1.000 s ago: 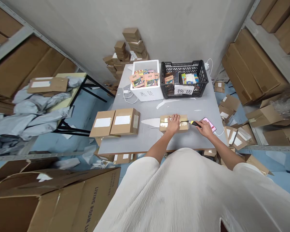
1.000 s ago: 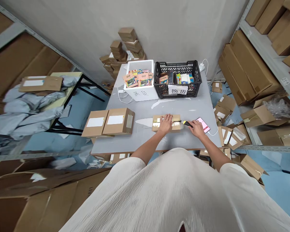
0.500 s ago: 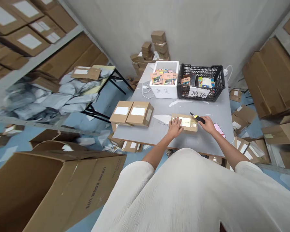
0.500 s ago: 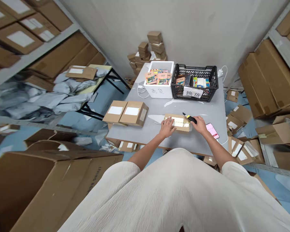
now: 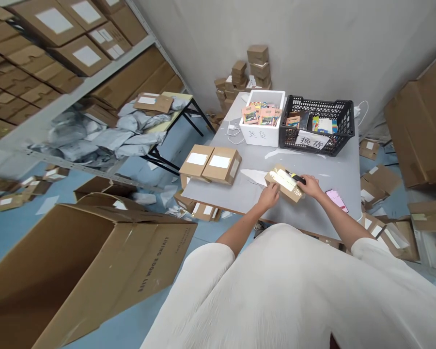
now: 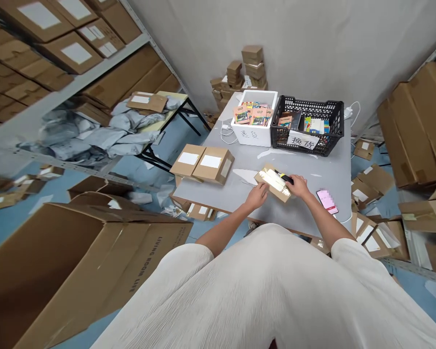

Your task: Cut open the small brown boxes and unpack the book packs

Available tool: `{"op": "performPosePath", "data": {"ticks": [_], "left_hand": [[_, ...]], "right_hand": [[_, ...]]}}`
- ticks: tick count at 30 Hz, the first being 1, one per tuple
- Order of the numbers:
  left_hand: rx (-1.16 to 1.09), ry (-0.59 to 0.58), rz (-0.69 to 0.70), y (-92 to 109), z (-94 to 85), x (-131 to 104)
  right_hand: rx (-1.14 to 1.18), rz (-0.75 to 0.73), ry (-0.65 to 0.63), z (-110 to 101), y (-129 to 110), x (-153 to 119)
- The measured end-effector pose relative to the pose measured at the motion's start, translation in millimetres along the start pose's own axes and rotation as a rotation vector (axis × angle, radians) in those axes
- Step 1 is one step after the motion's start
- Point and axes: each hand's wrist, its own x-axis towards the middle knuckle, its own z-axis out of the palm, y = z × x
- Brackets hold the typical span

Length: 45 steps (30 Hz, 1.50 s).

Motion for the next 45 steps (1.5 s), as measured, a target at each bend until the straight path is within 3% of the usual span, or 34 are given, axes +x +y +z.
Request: {"op": "performPosePath", "data": {"ticks": [6, 14, 18, 21, 27, 30, 35, 39, 45], "left_hand": [[-0.079, -0.007, 0.078, -2, 2.1, 31], [-0.007, -0.119, 0.091, 31, -3.5, 76], [0.059, -0.114, -0.006, 49, 0.5, 78], [0.098, -0.117, -0.080, 66, 7.3, 74], [0.150, -0.203, -0.044, 91, 20.5, 71], [0.193, -0.268, 0.017, 85, 19.2, 73], [0.245, -0.385, 0.216, 55, 1.7, 76], [0.250, -0.378, 0.247, 41, -11.5, 73], [0.232, -0.321, 0.266, 47, -12.2, 65]], "right_hand": [[0.091, 0.068, 0.065, -2, 3, -22], [0.454, 0.213, 0.003, 2, 16, -42], [0.688, 0.230, -0.060, 11, 14, -52], [0.667, 0.248, 0.007, 7, 20, -53], [0.538, 0.280, 0.119, -6, 38, -51], [0.520, 0.287, 0.167, -8, 39, -51], [0.531, 0.323, 0.236, -9, 35, -50], [0.657, 0.309, 0.153, -7, 29, -53], [0.908, 0.303, -0.031, -5, 25, -64]]}}
